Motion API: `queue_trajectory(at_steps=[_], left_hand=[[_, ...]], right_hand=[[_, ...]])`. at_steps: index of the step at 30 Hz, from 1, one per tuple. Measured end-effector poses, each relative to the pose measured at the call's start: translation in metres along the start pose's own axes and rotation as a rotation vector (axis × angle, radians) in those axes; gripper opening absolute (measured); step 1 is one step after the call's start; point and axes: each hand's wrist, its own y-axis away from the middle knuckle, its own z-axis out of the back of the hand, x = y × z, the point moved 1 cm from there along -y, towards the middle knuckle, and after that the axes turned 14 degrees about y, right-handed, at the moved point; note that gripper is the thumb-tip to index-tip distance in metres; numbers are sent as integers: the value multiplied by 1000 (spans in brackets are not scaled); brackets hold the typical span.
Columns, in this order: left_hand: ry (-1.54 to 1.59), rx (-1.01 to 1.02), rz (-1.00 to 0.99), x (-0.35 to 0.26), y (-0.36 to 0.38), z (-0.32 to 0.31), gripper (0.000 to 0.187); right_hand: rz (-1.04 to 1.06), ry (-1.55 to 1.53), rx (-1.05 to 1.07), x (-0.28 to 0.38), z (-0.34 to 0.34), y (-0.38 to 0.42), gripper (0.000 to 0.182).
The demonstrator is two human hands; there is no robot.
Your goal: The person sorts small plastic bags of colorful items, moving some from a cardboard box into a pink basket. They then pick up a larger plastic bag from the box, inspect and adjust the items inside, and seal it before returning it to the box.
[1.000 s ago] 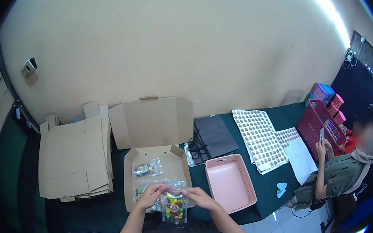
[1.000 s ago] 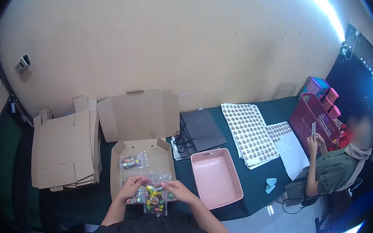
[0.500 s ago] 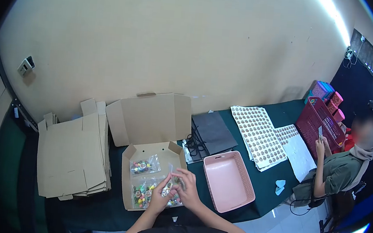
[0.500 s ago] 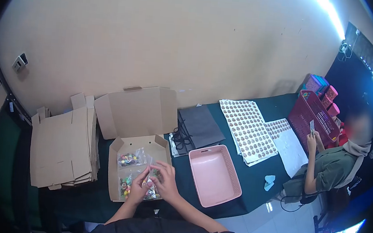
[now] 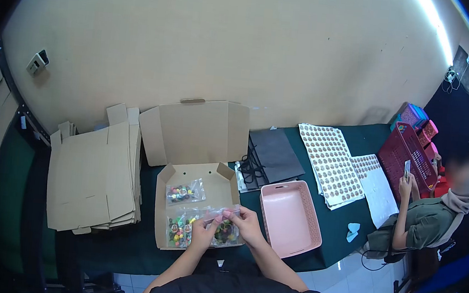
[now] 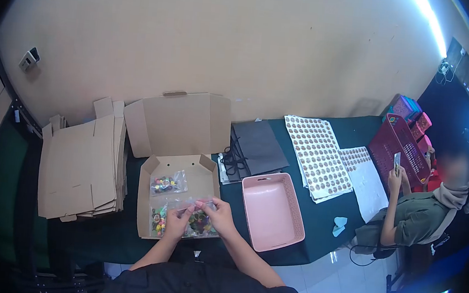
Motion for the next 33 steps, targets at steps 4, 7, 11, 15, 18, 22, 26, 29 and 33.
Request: queue_trajectory(at_steps=[4,7,11,15,18,22,26,29,33], left_hand=[[292,-70,138,4,-2,1,26],[392,-36,94,5,-5,8,35],[386,56,218,-11,-5,10,42],[423,13,124,-3,-9,7,39],[303,-57,43,-12,-11,2,29],[190,-124,32,-19,-12,3,30],[269,-95,71,-24,-13,15,31],[316,-39,113,-22,-16,25,34],[277,-10,82,-12,-18,24,37]], right_hand=[[-55,-37,-26,-3,-6,0,22],[-96,-52,21,2,-3,0,25],[-7,-7,60,6,-3,-2,26],[49,-57,-118,16,-12,-3,24],[-67,-13,-84,24,-15,1,16],[-42,-71,-95,10,-13,-2,19],[-74,-136,73,9,-8,0,27],[-102,-160,163,6,-3,0,32],[-182,-90,112,-7,2,-4,31]])
